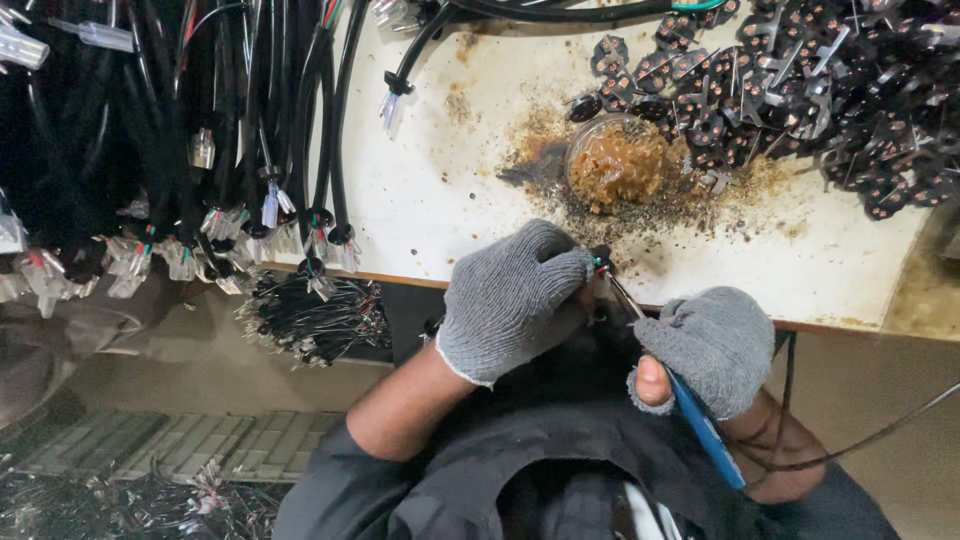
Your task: The person solders electrical wires to connector terminals at a workbench. They hold a wire against a connector, dip it in flux, apply a soldering iron with solder to the joint, then set the finished connector aside and pick up the next one.
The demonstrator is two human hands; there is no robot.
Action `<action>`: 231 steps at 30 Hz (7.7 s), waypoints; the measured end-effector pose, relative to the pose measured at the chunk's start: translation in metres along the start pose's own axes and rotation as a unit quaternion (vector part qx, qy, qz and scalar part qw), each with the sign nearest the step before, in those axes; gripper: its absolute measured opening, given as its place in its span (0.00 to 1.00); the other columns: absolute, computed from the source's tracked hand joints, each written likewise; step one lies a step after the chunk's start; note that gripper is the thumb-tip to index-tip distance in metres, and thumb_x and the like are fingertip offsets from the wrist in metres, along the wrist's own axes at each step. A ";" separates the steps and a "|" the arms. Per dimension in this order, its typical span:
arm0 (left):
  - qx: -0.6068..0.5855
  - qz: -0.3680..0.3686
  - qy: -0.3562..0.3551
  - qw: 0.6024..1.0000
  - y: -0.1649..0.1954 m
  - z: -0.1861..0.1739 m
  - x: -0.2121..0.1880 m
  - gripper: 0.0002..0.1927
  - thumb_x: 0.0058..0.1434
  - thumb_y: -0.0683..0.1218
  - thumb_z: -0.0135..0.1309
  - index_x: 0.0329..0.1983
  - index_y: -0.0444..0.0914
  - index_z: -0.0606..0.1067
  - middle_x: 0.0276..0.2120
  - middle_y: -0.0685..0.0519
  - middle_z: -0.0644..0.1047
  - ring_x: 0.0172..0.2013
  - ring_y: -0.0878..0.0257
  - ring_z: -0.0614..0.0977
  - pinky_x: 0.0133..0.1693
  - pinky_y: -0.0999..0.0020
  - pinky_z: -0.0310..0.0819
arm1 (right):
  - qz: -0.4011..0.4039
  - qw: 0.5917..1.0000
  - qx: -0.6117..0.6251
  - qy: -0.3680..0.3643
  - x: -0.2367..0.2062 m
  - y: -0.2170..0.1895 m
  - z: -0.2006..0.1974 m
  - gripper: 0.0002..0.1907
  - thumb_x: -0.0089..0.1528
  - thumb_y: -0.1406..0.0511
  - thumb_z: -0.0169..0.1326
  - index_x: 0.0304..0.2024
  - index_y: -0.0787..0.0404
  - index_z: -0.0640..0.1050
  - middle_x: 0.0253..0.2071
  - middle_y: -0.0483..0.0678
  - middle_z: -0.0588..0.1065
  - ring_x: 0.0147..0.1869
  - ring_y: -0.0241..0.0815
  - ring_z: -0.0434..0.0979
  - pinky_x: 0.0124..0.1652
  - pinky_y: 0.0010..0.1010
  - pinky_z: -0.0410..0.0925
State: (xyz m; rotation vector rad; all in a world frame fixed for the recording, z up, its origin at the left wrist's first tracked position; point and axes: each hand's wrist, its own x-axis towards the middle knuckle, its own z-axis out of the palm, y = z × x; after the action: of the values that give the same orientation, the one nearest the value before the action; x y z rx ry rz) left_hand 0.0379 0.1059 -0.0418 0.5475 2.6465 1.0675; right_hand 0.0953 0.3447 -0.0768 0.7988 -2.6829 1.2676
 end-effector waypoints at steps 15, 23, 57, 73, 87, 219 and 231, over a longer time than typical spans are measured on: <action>-0.002 0.009 0.022 1.000 0.000 0.001 0.001 0.10 0.51 0.48 0.65 0.34 0.47 0.76 0.34 0.54 0.75 0.31 0.53 0.80 0.31 0.57 0.73 | -0.071 0.990 -0.047 -0.110 -0.008 0.016 0.010 0.12 0.43 0.53 0.66 0.27 0.47 0.83 0.14 0.47 0.72 0.15 0.51 0.71 0.16 0.43 0.61; 0.032 0.033 0.050 0.998 0.003 0.002 0.002 0.10 0.57 0.48 0.65 0.32 0.46 0.73 0.34 0.55 0.74 0.34 0.54 0.80 0.32 0.58 0.72 | -0.106 0.991 -0.023 -0.073 -0.004 0.019 0.008 0.16 0.48 0.54 0.67 0.34 0.52 0.84 0.19 0.43 0.74 0.19 0.48 0.74 0.19 0.42 0.62; 0.044 0.035 0.035 0.998 0.001 -0.001 0.003 0.08 0.57 0.48 0.63 0.35 0.45 0.75 0.35 0.52 0.75 0.32 0.52 0.80 0.31 0.57 0.74 | 0.173 0.973 -0.130 0.081 0.052 -0.019 -0.018 0.05 0.66 0.67 0.67 0.41 0.58 0.82 0.35 0.48 0.80 0.37 0.46 0.81 0.40 0.33 0.72; 0.022 0.043 0.055 0.997 0.001 0.000 0.004 0.07 0.57 0.47 0.62 0.35 0.46 0.75 0.34 0.53 0.75 0.31 0.53 0.79 0.30 0.57 0.73 | 0.069 0.983 -0.166 -0.036 0.069 -0.022 -0.037 0.16 0.59 0.63 0.65 0.49 0.51 0.78 0.31 0.49 0.71 0.36 0.56 0.73 0.36 0.46 0.65; 0.019 0.052 0.074 0.996 0.001 0.003 0.005 0.11 0.58 0.47 0.65 0.38 0.45 0.74 0.38 0.52 0.75 0.35 0.52 0.81 0.33 0.57 0.74 | -0.002 0.993 -0.117 -0.001 0.038 -0.003 -0.016 0.06 0.58 0.67 0.65 0.38 0.53 0.85 0.35 0.48 0.81 0.37 0.47 0.80 0.33 0.40 0.70; -0.211 -0.009 -0.019 0.977 0.006 -0.007 -0.006 0.09 0.52 0.40 0.63 0.37 0.42 0.80 0.29 0.49 0.73 0.32 0.53 0.79 0.34 0.61 0.71 | 0.184 0.927 0.310 0.107 0.001 -0.013 0.015 0.30 0.68 0.73 0.61 0.60 0.51 0.56 0.39 0.52 0.79 0.41 0.39 0.80 0.45 0.28 0.74; -0.146 0.044 0.009 0.988 -0.005 0.008 -0.010 0.17 0.48 0.49 0.69 0.30 0.39 0.71 0.27 0.49 0.72 0.28 0.50 0.76 0.30 0.57 0.68 | 0.151 0.898 0.383 0.155 0.015 -0.009 0.017 0.23 0.66 0.67 0.62 0.55 0.63 0.62 0.41 0.45 0.78 0.42 0.36 0.79 0.47 0.26 0.74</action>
State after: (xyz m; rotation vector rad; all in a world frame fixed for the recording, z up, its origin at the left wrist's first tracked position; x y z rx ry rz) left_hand 0.0487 0.1032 -0.0503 0.5961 2.4369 1.4600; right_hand 0.0893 0.3208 -0.0772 0.1585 -2.0653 2.3499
